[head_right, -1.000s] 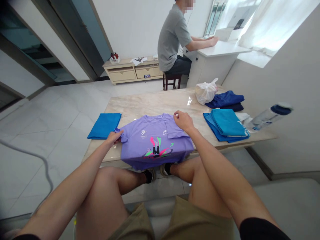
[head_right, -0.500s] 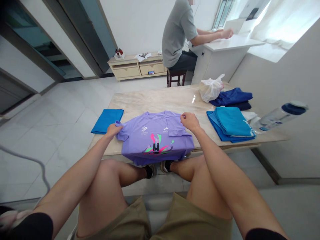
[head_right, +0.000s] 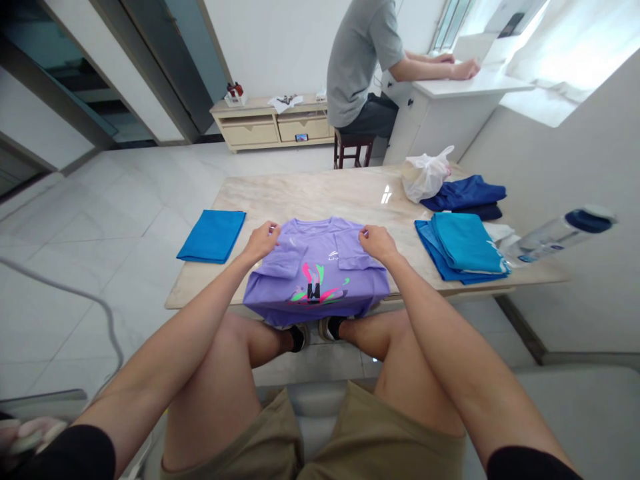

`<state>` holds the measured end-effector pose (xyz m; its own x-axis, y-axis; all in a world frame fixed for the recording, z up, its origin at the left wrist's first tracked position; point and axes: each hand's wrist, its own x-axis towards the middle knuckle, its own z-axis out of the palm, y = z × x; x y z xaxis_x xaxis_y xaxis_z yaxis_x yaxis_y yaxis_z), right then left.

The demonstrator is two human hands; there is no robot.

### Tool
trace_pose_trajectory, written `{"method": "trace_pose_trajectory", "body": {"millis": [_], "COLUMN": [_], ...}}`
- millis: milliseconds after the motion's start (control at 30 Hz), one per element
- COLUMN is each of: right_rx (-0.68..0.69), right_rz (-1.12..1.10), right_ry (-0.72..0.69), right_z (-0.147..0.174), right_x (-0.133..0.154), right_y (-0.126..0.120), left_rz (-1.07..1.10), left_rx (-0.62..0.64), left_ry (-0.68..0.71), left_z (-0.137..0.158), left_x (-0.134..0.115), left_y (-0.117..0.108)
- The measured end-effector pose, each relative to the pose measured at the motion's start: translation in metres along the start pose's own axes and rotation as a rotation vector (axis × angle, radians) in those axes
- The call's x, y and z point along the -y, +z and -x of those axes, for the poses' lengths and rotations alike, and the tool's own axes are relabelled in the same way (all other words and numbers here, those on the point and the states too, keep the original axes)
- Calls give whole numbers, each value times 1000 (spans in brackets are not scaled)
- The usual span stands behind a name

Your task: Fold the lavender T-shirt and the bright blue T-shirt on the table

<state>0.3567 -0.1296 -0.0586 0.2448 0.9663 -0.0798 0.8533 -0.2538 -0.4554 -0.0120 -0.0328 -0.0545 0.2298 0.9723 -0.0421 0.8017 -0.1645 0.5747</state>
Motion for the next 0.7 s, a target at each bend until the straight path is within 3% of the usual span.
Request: {"method": "trace_pose_trajectory", "body": {"millis": [133,233,333,500,700], "right_rx": [-29,2,52,65,143], "right_rz": [45,109,199,316,343], "right_ry": [-70,-204,-316,-319,-362], "right_z": [-6,-9,-7,1,13], "right_x": [-8,-10,-9,-10,-14], "right_y": [13,32,59,102,110], "left_rz": [-138,-177,-240,-372,-444], "left_rx": [138,238,257,241,249], "left_ry": [203,316,313,284,360], "left_z": [7,16,21,19,27], "left_x": [19,42,64,81,71], "left_y": [24,42,57,69,70]}}
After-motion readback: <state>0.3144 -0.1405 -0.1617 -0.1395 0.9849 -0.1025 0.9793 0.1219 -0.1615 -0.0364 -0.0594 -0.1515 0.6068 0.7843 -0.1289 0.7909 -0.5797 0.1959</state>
